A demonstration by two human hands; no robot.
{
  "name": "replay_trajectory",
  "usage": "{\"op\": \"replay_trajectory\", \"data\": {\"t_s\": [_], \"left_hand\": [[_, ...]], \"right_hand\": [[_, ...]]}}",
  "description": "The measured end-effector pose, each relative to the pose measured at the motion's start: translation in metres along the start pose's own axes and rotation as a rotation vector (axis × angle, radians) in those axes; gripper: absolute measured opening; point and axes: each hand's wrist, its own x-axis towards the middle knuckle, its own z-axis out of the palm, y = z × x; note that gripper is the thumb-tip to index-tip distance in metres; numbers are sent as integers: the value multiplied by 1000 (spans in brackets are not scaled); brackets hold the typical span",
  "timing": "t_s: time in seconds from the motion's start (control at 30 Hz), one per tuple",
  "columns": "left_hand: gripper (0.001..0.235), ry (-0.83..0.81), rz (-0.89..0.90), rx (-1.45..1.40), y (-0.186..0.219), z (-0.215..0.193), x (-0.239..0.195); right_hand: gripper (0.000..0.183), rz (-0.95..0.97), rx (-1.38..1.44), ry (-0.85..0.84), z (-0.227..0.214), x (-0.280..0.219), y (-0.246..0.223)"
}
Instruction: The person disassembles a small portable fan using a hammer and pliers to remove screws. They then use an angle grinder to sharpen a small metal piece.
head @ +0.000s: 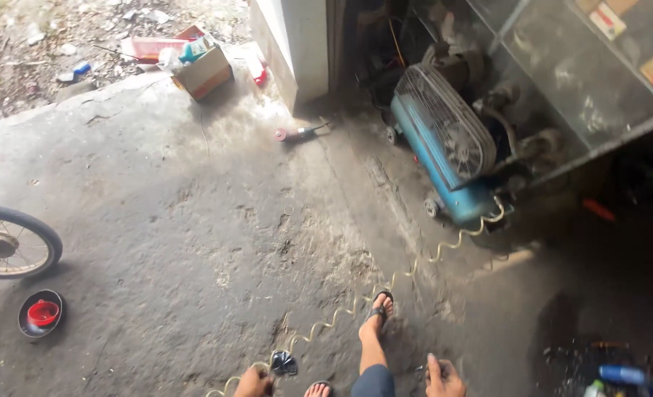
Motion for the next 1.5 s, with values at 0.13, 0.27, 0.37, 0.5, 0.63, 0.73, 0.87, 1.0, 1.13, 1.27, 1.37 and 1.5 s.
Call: {"op": "replay_trajectory", "data": {"t_s": [0.13, 0.27, 0.37, 0.5, 0.63, 0.73, 0.87, 1.0, 1.13, 1.27, 1.37, 1.5], "left_hand": [[21, 177, -103, -35, 167, -8, 17], [16, 199, -66, -159, 241, -16, 49], [21, 216, 16, -41, 280, -17, 54], [20, 321, -68, -384, 315, -17, 64], [17, 384, -179, -470, 317, 3, 110], [25, 420, -291, -399, 322, 2, 144], [34, 456, -436, -362, 352, -35, 218], [37, 615, -389, -434, 427, -117, 265], [15, 478, 12, -1262, 534, -207, 304], [22, 366, 112, -1503, 625, -262, 307], [22, 320, 157, -1659, 672, -284, 306], [23, 285, 372, -1709, 708, -292, 320]], "right_hand": [[38, 22, -168, -129, 16, 84, -50], [37, -102, -292, -196, 19, 175, -125], [39, -138, -434, -195, 20, 213, -233], [37, -205, -326, -242, 63, 255, -356], [29, -129, -39, -366, 134, 306, -436], [28, -83, 12, -445, 211, 342, -475], [31, -60, -80, -511, 341, 412, -479], [33, 74, -206, -570, 453, 433, -508], [27, 50, -267, -748, 538, 431, -568], [30, 8, -380, -775, 603, 433, -623], [34, -29, -454, -831, 652, 448, -642], [34, -105, -558, -1002, 723, 465, -659]]}}
